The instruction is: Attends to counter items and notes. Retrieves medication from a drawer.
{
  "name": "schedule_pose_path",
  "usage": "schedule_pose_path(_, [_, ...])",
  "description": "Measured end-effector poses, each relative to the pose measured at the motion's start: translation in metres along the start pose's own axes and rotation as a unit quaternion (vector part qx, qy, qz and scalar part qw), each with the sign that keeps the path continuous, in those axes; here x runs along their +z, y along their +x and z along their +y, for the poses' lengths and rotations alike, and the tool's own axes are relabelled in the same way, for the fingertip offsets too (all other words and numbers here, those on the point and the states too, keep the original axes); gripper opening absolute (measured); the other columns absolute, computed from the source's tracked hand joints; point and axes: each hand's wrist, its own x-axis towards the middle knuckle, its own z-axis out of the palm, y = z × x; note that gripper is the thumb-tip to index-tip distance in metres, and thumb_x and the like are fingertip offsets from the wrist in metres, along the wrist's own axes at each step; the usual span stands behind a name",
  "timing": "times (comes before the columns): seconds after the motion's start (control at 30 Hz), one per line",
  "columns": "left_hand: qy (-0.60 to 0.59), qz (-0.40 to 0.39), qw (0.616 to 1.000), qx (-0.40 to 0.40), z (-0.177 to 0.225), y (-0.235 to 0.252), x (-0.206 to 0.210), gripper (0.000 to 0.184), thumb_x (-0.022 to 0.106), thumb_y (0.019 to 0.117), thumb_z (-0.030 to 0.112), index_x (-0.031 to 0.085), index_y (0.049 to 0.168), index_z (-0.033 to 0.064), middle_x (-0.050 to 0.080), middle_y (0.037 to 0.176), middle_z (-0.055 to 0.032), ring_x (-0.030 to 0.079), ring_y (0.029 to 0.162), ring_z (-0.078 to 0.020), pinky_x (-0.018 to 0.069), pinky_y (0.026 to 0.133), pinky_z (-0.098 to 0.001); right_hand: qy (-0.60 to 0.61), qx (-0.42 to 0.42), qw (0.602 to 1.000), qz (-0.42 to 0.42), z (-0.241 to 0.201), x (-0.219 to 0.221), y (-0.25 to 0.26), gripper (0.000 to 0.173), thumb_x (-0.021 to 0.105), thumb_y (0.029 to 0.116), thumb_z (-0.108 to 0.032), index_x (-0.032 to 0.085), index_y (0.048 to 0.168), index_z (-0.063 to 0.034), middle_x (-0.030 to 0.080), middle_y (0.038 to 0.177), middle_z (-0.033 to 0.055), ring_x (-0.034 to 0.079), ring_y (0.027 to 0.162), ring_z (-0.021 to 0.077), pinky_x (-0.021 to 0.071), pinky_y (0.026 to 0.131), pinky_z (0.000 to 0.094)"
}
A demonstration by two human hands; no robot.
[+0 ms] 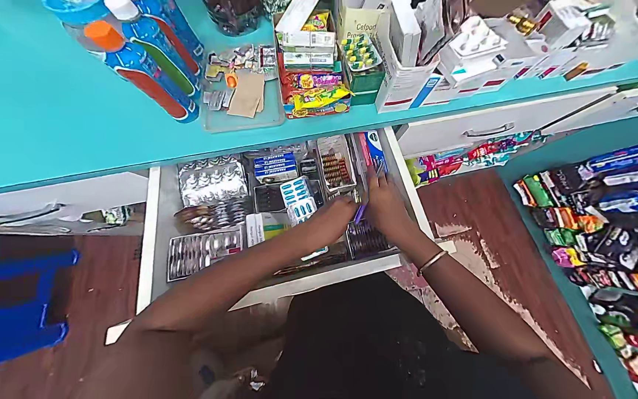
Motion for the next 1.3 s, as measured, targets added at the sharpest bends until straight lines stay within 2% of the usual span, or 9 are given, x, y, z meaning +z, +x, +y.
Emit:
schedule_pose_path(0.13, [0.008, -0.023, 0.999, -0.036, -0.008, 0.024, 0.011, 0.025, 0.057, 0.0955, -0.006, 0.063, 0.119, -0.0111, 0.065, 0.118, -0.0281, 0.064, 0.114, -0.0428, 0.0507, 0.101, -0.0529, 0.084, -0.018, 0.996, -0.018, 0.011, -0.032, -0.012, 0.078, 0.070, 0.0888, 0.002, 0.033, 0.158, 0.0006, 0.055, 0.138, 0.0317, 0.062, 0.118, 0.0451, 0.0523, 0.098, 0.0557])
schedule_pose_path(0.3, [0.036, -0.053, 0.994, -0.094, -0.003, 0.050, 0.022, 0.039, 0.058, 0.0974, -0.001, 0.057, 0.136, -0.0062, 0.065, 0.118, -0.0264, 0.067, 0.107, -0.0429, 0.0548, 0.091, -0.0565, 0.144, -0.083, 0.985, 0.041, 0.037, -0.050, -0.016, 0.063, 0.070, 0.0882, 0.006, 0.052, 0.148, -0.0037, 0.072, 0.107, 0.0252, 0.071, 0.089, 0.0398, 0.0564, 0.081, 0.0586])
schedule_pose_path(0.57, [-0.193, 0.000, 0.968, -0.164, 0.003, 0.054, 0.015, 0.063, 0.058, 0.0964, -0.001, 0.033, 0.154, 0.0043, 0.064, 0.121, -0.0281, 0.067, 0.103, -0.0436, 0.0545, 0.087, -0.0600, 0.172, -0.074, 0.979, 0.082, 0.060, -0.054, -0.013, 0.045, 0.065, 0.0965, -0.002, 0.059, 0.141, -0.0052, 0.073, 0.115, 0.0195, 0.072, 0.091, 0.0320, 0.0577, 0.080, 0.0522])
schedule_pose_path(0.67, [-0.400, 0.071, 0.900, -0.154, -0.003, 0.048, 0.021, 0.051, 0.047, 0.1024, 0.001, 0.038, 0.152, 0.0086, 0.059, 0.134, -0.0239, 0.064, 0.113, -0.0339, 0.0525, 0.093, -0.0525, 0.154, -0.081, 0.981, 0.085, 0.056, -0.047, -0.017, 0.057, 0.074, 0.0951, -0.023, 0.054, 0.145, -0.0034, 0.069, 0.122, 0.0227, 0.072, 0.100, 0.0356, 0.0578, 0.087, 0.0551])
schedule_pose_path(0.83, [-0.559, 0.102, 0.812, -0.136, 0.006, 0.047, 0.030, 0.042, 0.047, 0.1015, 0.000, 0.046, 0.143, 0.0067, 0.061, 0.130, -0.0149, 0.060, 0.113, -0.0190, 0.0489, 0.097, -0.0404, 0.084, 0.001, 0.995, 0.048, 0.028, -0.025, -0.022, 0.071, 0.077, 0.0869, -0.006, 0.043, 0.149, 0.0041, 0.044, 0.150, 0.0319, 0.064, 0.117, 0.0449, 0.0551, 0.094, 0.0552])
schedule_pose_path(1.0, [-0.641, 0.087, 0.743, -0.172, 0.014, 0.044, 0.014, 0.060, 0.044, 0.1092, 0.039, 0.028, 0.157, 0.0079, 0.052, 0.145, -0.0199, 0.058, 0.127, -0.0266, 0.0490, 0.105, -0.0431, 0.149, -0.042, 0.975, 0.160, 0.032, -0.036, -0.029, 0.063, 0.081, 0.0785, -0.001, 0.052, 0.133, 0.0115, 0.065, 0.112, 0.0275, 0.067, 0.095, 0.0389, 0.0556, 0.084, 0.0555])
schedule_pose_path(1.1, [-0.727, 0.051, 0.664, -0.170, 0.024, 0.035, -0.004, 0.066, 0.045, 0.1033, 0.059, 0.040, 0.151, 0.0133, 0.064, 0.128, -0.0131, 0.067, 0.111, -0.0238, 0.0565, 0.093, -0.0420, 0.161, -0.107, 0.968, 0.161, 0.026, -0.053, -0.052, 0.050, 0.081, 0.0797, -0.011, 0.057, 0.120, 0.0074, 0.067, 0.115, 0.0221, 0.069, 0.088, 0.0286, 0.0575, 0.076, 0.0467])
schedule_pose_path(1.2, [-0.757, 0.065, 0.621, -0.193, 0.038, 0.017, -0.012, 0.043, 0.046, 0.1058, 0.050, 0.062, 0.118, 0.0114, 0.069, 0.094, -0.0040, 0.069, 0.085, -0.0140, 0.0600, 0.074, -0.0312, 0.242, -0.208, 0.940, 0.119, 0.018, -0.057, -0.071, 0.044, 0.080, 0.0874, -0.035, 0.058, 0.102, 0.0005, 0.069, 0.123, 0.0171, 0.070, 0.092, 0.0143, 0.0576, 0.074, 0.0276])
schedule_pose_path(1.3, [-0.787, 0.051, 0.576, -0.217, 0.042, -0.025, -0.030, 0.035, 0.042, 0.1083, 0.039, 0.061, 0.117, 0.0115, 0.069, 0.096, -0.0051, 0.069, 0.087, -0.0144, 0.0597, 0.077, -0.0317, 0.324, -0.193, 0.919, 0.112, 0.038, -0.073, -0.071, 0.045, 0.048, 0.1049, -0.043, 0.061, 0.115, -0.0014, 0.071, 0.118, 0.0098, 0.073, 0.105, 0.0167, 0.0639, 0.085, 0.0350])
